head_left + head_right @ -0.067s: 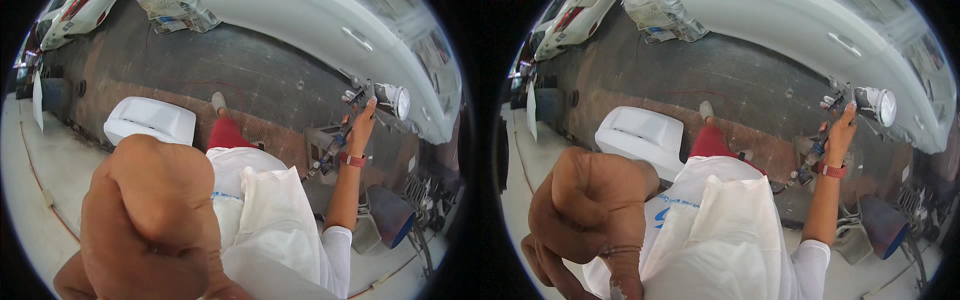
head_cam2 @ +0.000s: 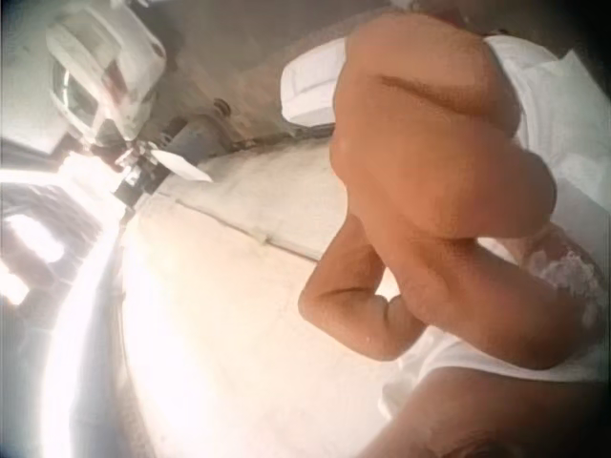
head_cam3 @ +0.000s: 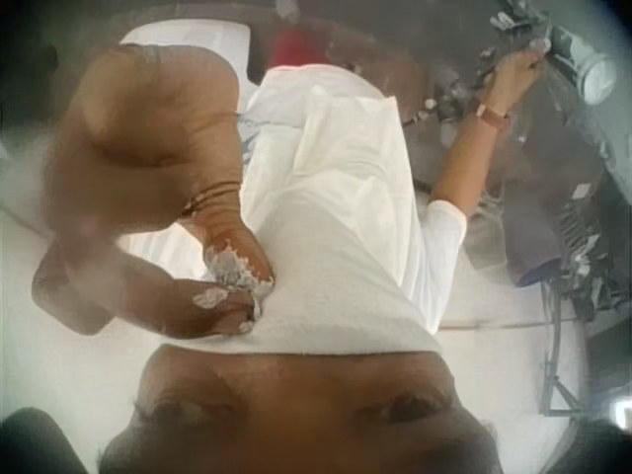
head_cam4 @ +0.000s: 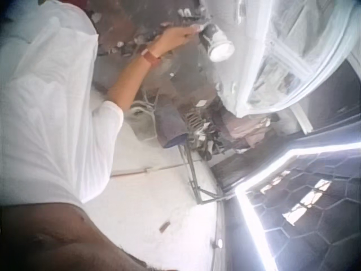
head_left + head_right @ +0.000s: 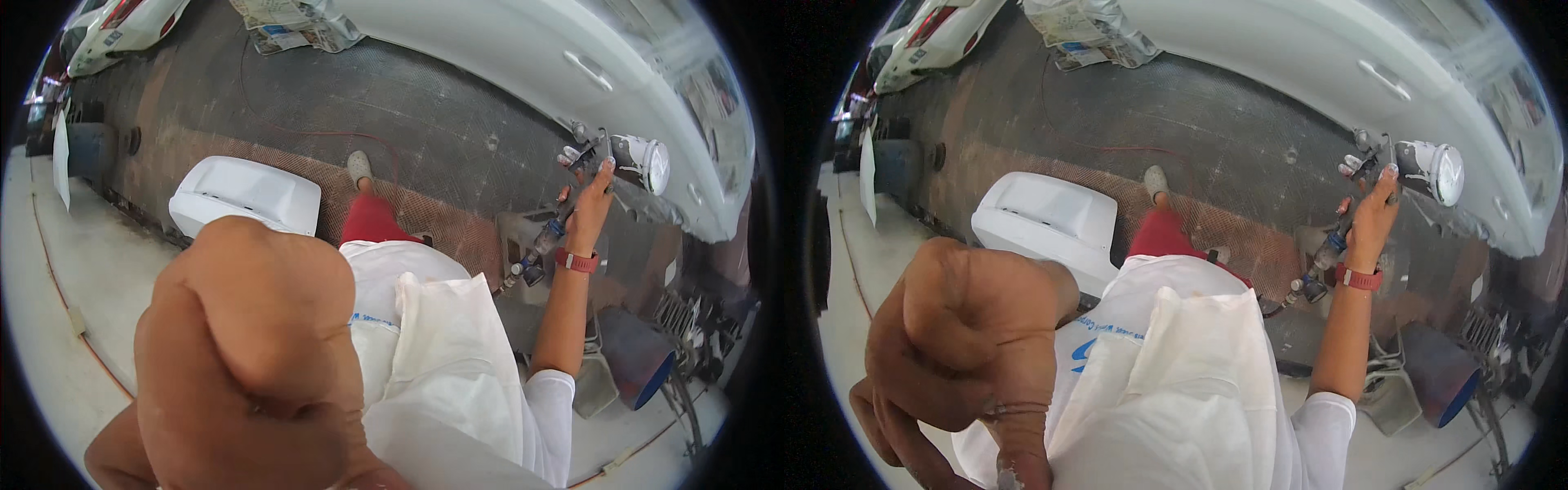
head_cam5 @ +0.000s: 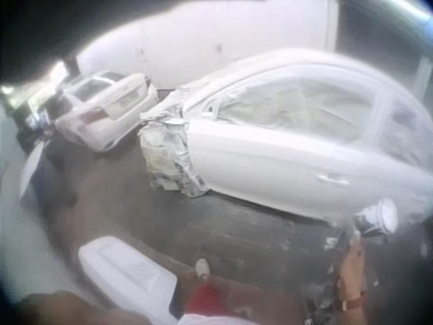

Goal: The person uses a spray gun to apply white paint to a car bumper and then to a car door. They move around the parts to cover different areas, holding the spray gun in the right hand and the hose in the left.

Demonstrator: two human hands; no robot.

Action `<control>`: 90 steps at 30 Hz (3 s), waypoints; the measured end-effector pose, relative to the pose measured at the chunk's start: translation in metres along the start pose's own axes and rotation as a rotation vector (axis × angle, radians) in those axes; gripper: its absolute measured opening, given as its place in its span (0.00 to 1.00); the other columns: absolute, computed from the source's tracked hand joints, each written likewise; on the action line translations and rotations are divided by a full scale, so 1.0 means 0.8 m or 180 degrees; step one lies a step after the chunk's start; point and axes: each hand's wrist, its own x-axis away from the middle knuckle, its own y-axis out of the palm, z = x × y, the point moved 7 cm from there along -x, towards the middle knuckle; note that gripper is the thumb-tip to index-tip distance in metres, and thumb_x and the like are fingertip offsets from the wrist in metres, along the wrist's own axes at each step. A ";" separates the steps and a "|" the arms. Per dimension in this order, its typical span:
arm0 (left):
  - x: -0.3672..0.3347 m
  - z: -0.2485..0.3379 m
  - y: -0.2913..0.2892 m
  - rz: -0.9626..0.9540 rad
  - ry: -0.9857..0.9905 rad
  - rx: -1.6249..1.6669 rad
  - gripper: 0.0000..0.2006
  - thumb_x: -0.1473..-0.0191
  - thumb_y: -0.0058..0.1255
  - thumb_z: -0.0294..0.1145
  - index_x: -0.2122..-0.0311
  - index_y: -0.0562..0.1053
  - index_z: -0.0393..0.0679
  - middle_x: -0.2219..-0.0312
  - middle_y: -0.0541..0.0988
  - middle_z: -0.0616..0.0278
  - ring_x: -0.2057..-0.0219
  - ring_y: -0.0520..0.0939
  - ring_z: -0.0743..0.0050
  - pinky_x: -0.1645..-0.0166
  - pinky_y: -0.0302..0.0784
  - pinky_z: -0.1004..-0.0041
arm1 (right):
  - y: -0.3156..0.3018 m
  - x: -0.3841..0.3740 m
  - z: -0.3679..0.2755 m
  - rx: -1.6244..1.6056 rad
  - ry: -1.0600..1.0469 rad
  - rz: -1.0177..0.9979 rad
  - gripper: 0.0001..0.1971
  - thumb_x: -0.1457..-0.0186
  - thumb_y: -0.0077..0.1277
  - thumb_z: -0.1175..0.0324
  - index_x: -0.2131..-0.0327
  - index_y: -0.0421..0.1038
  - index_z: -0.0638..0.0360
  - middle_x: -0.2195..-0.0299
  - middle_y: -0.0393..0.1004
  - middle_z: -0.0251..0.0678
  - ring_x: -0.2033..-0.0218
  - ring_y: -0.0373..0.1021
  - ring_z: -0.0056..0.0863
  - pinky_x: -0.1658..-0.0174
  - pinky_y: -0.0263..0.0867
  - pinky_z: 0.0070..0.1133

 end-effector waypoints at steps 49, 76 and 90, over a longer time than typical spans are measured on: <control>0.521 -0.203 0.310 0.0849 -0.6148 0.2907 0.17 0.29 0.53 0.50 0.62 0.80 0.46 0.65 0.80 0.74 0.65 0.77 0.84 0.58 0.77 0.76 | 0.002 -0.016 -0.026 0.0795 -0.0071 -0.0168 0.29 0.25 0.38 0.44 0.68 0.70 0.63 0.78 0.72 0.35 0.85 0.67 0.25 0.84 0.63 0.23; 0.632 0.219 0.025 -0.4953 -0.3972 -0.2442 0.25 0.51 0.68 0.58 0.63 0.82 0.43 0.60 0.82 0.52 0.46 0.78 0.47 0.25 0.55 0.45 | -0.649 -0.160 -0.037 0.0980 -0.0338 0.1609 0.31 0.26 0.38 0.43 0.56 0.74 0.68 0.77 0.76 0.38 0.83 0.73 0.29 0.84 0.64 0.24; 0.547 0.330 -0.298 -0.2850 -0.5278 -0.4500 0.24 0.46 0.69 0.50 0.69 0.77 0.33 0.68 0.80 0.49 0.57 0.74 0.46 0.49 0.72 0.51 | -0.056 0.079 0.016 0.0650 -0.0384 -0.0366 0.25 0.25 0.43 0.51 0.51 0.76 0.67 0.77 0.72 0.31 0.80 0.69 0.21 0.76 0.65 0.23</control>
